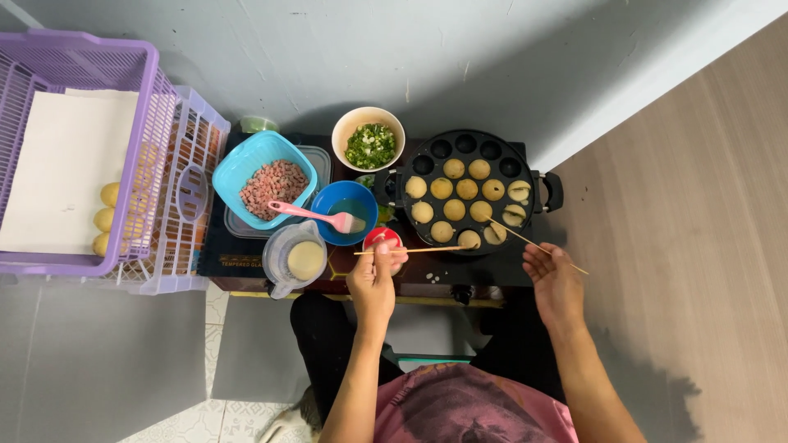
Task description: Cooking takoyaki by flipping batter balls in a specialized pan and applying sauce.
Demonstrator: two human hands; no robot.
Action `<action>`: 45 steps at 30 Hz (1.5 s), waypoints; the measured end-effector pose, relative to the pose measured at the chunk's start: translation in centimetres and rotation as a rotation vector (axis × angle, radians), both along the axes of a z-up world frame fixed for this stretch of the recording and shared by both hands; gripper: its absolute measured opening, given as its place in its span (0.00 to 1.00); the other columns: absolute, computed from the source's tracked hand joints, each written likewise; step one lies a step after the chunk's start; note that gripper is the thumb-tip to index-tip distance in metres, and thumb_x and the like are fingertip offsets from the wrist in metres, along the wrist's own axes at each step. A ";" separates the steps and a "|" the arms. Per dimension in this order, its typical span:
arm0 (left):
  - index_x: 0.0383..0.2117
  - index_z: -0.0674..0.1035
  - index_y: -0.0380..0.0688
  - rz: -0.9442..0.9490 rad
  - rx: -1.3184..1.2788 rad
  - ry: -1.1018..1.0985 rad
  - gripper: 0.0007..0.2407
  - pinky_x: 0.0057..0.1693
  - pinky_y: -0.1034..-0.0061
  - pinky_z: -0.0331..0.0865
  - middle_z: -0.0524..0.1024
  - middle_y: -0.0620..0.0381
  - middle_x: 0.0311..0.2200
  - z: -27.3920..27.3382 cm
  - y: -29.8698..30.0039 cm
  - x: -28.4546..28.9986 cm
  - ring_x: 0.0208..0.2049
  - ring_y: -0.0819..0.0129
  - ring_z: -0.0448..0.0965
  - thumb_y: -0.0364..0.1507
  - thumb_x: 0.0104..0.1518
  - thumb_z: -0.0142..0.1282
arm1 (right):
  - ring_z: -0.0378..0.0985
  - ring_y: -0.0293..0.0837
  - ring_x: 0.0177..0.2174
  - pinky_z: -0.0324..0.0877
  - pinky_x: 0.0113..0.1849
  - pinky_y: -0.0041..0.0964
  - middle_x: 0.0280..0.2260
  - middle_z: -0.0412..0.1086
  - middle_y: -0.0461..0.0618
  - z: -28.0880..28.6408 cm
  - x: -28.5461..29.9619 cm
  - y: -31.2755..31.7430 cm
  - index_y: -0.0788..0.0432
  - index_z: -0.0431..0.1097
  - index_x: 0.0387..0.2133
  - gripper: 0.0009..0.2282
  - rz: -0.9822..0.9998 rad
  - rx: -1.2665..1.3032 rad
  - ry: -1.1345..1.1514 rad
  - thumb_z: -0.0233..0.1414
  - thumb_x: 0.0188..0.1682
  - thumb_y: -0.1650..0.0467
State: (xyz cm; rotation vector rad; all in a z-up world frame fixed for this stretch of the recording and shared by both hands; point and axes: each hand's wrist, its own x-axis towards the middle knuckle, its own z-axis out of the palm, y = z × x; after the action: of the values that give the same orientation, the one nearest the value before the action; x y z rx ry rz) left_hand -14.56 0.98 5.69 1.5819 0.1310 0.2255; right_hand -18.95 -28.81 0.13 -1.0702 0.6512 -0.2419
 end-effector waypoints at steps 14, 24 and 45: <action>0.42 0.79 0.42 -0.395 0.911 -0.384 0.07 0.37 0.75 0.78 0.80 0.54 0.30 -6.0 -2.0 -5.2 0.30 0.61 0.84 0.24 0.60 0.53 | 0.79 0.41 0.30 0.75 0.34 0.31 0.24 0.72 0.40 7.0 -0.6 12.3 0.50 0.73 0.29 0.04 0.586 -1.443 -0.475 0.54 0.53 0.67; 0.41 0.78 0.35 -0.281 0.676 -0.441 0.05 0.44 0.71 0.79 0.82 0.51 0.36 -0.1 5.8 -5.1 0.34 0.62 0.84 0.20 0.63 0.52 | 0.73 0.48 0.55 0.69 0.56 0.43 0.53 0.71 0.56 4.1 0.6 13.5 0.59 0.61 0.57 0.24 0.842 -0.507 -0.326 0.45 0.55 0.56; 0.45 0.79 0.34 0.093 0.398 -0.254 0.12 0.50 0.71 0.81 0.78 0.47 0.42 6.4 14.6 -4.8 0.41 0.58 0.83 0.28 0.70 0.43 | 0.71 0.53 0.56 0.71 0.53 0.46 0.57 0.65 0.59 -6.8 6.8 21.9 0.62 0.54 0.61 0.39 0.594 -0.750 -0.249 0.69 0.36 0.69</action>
State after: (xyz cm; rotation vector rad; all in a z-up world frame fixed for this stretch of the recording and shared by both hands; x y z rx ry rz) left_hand -19.39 15.63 12.13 1.9270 -0.0422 0.5485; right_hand -12.14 -6.90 -6.69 -1.8623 -0.0267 -0.0913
